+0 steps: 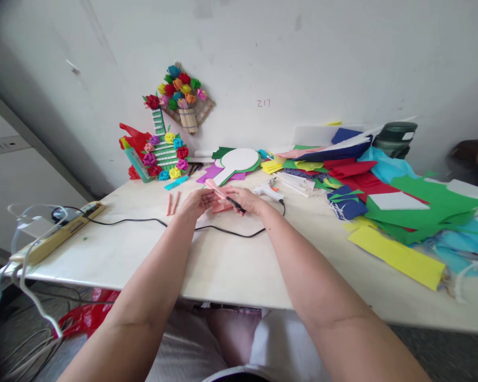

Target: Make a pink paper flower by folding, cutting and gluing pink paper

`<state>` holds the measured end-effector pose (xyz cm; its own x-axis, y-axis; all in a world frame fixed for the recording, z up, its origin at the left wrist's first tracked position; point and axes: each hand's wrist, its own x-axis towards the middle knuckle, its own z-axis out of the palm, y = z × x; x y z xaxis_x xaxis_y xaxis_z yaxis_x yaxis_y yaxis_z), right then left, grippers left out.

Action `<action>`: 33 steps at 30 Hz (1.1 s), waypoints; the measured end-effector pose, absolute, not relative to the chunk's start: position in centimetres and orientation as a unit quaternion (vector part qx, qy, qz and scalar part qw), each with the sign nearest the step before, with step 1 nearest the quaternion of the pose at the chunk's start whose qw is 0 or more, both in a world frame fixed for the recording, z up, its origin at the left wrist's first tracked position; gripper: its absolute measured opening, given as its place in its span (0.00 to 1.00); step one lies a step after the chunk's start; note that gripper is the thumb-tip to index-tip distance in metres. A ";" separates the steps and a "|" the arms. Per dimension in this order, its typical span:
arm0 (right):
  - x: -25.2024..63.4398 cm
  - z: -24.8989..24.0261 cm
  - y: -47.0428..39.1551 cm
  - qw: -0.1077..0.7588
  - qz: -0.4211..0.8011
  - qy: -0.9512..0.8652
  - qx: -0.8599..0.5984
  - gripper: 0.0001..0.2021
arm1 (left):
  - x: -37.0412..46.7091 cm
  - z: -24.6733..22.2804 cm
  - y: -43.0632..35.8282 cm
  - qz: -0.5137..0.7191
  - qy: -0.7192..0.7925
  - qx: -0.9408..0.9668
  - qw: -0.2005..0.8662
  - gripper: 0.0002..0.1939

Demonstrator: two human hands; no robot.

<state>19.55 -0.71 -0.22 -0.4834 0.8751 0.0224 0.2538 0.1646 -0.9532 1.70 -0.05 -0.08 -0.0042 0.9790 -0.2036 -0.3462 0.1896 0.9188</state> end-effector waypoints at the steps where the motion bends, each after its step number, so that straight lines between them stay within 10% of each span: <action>1: 19.5 -0.2 -0.7 0.309 0.503 -0.697 -0.406 0.18 | 1.7 -0.1 -0.1 0.536 0.464 0.343 0.617 0.04; 33: 19.3 0.0 -0.8 0.320 0.491 -0.702 -0.404 0.17 | 1.4 -0.4 0.6 0.536 0.482 0.337 0.605 0.05</action>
<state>19.31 -0.81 0.03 -0.4679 0.8822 0.0527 0.2538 0.1913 -0.9482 1.40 0.55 -0.38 -0.0396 0.9744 -0.2214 -0.3240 0.1971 0.9253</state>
